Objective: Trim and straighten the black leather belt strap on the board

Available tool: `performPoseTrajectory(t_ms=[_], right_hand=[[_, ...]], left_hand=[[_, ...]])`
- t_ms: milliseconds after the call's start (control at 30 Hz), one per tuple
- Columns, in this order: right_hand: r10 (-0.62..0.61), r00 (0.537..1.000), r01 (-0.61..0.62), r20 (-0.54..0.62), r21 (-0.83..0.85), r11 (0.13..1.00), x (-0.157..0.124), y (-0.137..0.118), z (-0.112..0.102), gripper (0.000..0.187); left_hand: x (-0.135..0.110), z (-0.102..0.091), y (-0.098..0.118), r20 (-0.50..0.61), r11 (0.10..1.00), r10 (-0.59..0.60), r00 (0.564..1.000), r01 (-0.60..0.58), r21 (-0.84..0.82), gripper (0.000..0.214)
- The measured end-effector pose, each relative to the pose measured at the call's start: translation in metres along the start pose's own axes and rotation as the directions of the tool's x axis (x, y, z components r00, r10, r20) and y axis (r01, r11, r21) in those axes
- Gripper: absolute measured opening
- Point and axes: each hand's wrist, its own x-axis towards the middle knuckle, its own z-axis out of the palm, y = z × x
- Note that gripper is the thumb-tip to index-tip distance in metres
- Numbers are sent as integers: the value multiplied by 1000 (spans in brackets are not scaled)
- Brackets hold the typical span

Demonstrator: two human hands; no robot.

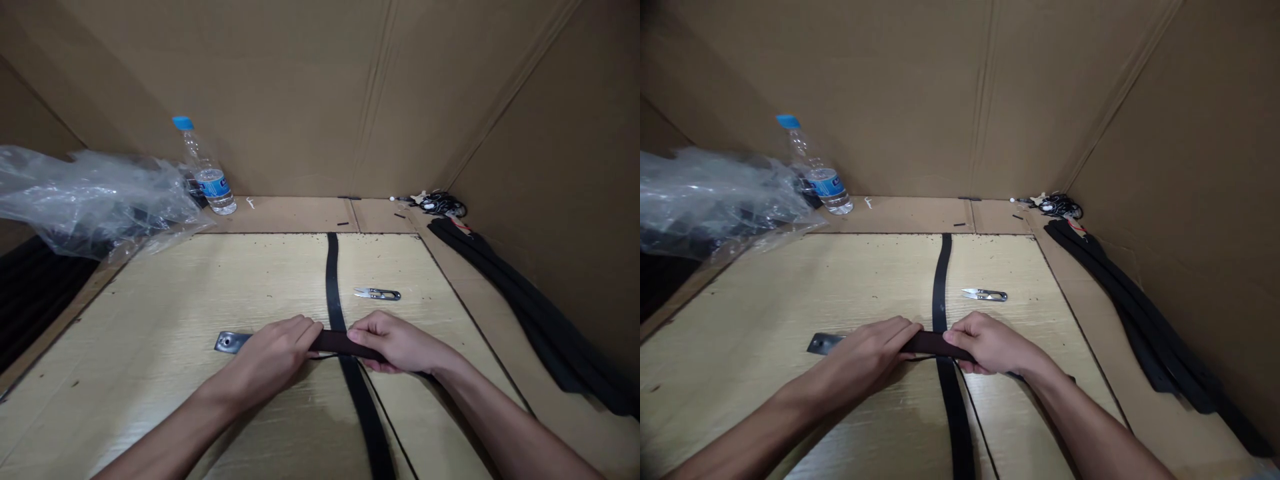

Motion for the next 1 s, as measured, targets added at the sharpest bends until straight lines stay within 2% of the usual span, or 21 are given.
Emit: performPoseTrajectory(t_ms=[267,400,533,600,667,733,767,833,900,1000], right_hand=[[43,998,-46,-49,-55,997,-1,-9,7,44],[-15,997,8,-72,-97,995,0,-10,9,46],[-8,1000,8,-7,-98,995,-2,-11,6,48],[-42,998,35,-36,-177,984,-5,-12,2,43],[-143,975,62,-169,-413,909,-7,-12,-1,37],[-252,920,-13,-300,-667,745,-9,-12,-1,28],[-283,901,-68,-329,-751,657,-9,-12,0,23],[-284,902,-149,-326,-851,504,-7,-12,5,18],[-247,926,-176,-285,-905,387,-5,-14,10,19],[-205,942,-205,-267,-938,280,-2,-17,17,18]], left_hand=[[-1,0,6,37,998,-18,999,21,-65,7],[1,-2,8,44,999,-1,999,3,-41,7],[1,-3,1,6,1000,30,1000,-30,2,13],[0,-4,-3,-36,999,28,999,-27,34,20],[0,-6,-6,-63,998,-9,998,13,55,19],[-1,-8,-8,-74,995,-64,995,69,70,20],[0,-9,-8,-74,993,-86,994,91,72,21],[-1,-8,-7,-71,992,-100,993,104,67,21],[-1,-6,-5,-59,995,-77,995,81,55,20],[-2,-2,-2,-55,997,-53,997,56,48,17]])
